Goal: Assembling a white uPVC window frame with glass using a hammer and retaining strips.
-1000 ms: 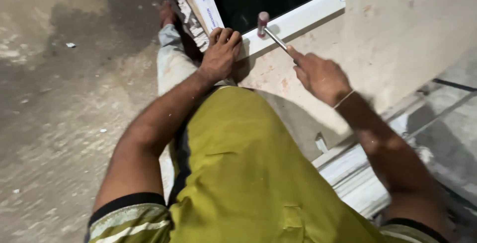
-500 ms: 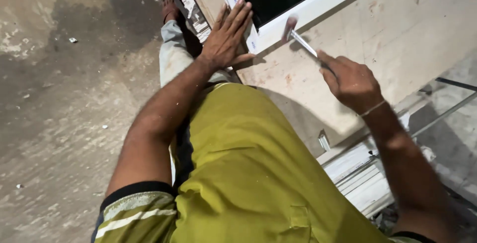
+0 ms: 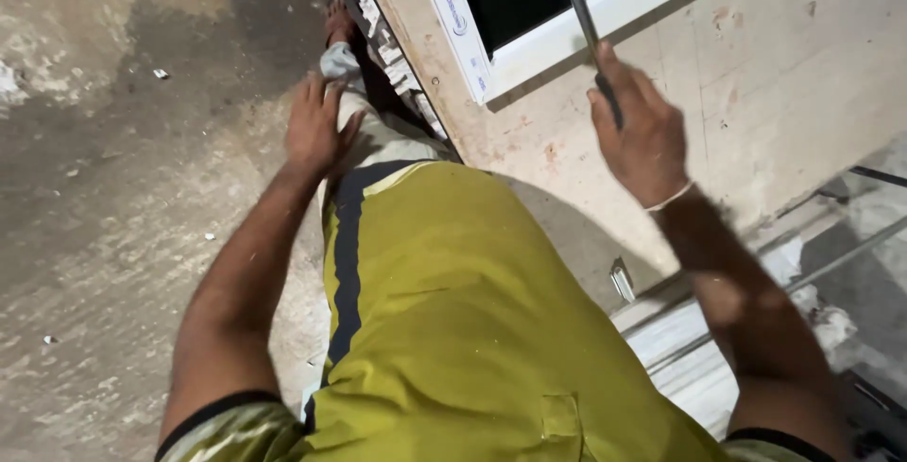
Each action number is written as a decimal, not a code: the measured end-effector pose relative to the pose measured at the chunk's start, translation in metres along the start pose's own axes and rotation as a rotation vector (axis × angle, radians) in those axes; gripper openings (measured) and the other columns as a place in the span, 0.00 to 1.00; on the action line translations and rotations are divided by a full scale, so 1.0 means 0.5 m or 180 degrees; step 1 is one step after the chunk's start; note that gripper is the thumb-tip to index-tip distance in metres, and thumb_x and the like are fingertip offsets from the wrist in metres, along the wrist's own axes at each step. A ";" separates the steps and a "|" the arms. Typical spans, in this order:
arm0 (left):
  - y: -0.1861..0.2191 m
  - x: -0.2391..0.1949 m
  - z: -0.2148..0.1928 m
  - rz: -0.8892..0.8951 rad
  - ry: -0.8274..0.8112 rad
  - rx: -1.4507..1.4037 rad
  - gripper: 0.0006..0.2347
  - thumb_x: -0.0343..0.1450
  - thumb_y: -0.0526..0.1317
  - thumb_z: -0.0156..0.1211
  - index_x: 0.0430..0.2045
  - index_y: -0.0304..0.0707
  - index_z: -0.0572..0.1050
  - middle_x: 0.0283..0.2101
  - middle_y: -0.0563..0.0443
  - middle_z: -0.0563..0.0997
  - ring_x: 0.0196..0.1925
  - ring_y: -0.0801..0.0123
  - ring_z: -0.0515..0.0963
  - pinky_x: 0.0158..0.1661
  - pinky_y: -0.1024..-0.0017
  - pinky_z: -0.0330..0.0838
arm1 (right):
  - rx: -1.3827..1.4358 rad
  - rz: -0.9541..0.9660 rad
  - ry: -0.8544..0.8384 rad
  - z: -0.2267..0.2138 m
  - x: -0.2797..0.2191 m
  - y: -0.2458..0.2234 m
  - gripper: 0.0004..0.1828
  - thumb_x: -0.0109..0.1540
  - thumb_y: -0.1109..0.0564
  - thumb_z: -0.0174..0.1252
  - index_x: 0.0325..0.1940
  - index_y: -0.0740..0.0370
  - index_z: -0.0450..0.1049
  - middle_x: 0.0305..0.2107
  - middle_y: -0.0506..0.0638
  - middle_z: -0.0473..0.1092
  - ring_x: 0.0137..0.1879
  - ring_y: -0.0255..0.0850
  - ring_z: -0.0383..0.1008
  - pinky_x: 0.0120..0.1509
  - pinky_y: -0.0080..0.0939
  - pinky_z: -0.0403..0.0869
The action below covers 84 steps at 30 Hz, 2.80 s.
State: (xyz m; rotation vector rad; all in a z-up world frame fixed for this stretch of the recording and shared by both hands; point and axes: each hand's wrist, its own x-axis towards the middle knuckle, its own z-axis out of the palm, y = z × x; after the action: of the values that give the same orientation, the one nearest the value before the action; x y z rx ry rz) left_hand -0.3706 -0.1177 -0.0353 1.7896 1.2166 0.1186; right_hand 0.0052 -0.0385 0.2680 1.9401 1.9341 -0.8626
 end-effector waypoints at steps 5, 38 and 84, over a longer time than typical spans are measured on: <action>-0.049 -0.132 -0.035 -0.1031 -0.1816 -0.0244 0.15 0.78 0.44 0.56 0.57 0.43 0.76 0.59 0.44 0.76 0.59 0.50 0.76 0.58 0.56 0.72 | -0.0861 -0.0411 -0.0935 0.053 -0.011 0.036 0.37 0.67 0.53 0.61 0.79 0.50 0.56 0.30 0.56 0.70 0.27 0.48 0.71 0.29 0.46 0.75; -0.700 0.232 -0.301 -0.2631 -0.0264 -0.2119 0.13 0.73 0.40 0.60 0.47 0.29 0.78 0.35 0.44 0.83 0.28 0.64 0.75 0.30 0.66 0.68 | 0.2452 0.3212 0.0329 0.337 0.142 -0.363 0.33 0.60 0.49 0.65 0.69 0.54 0.69 0.36 0.60 0.79 0.38 0.52 0.81 0.48 0.51 0.80; -0.715 1.735 -0.803 0.1654 -0.0298 0.0930 0.18 0.67 0.35 0.59 0.51 0.28 0.70 0.49 0.28 0.75 0.50 0.35 0.75 0.49 0.50 0.73 | 0.0978 0.2646 0.2623 0.171 1.194 -0.477 0.17 0.66 0.59 0.61 0.59 0.65 0.75 0.52 0.60 0.73 0.54 0.52 0.76 0.57 0.49 0.77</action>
State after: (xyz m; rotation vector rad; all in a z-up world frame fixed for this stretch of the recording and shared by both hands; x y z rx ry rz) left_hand -0.3917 0.8296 -0.4148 2.3109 0.7044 0.1576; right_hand -0.2862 0.4154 -0.0925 3.2421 1.0157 -0.1009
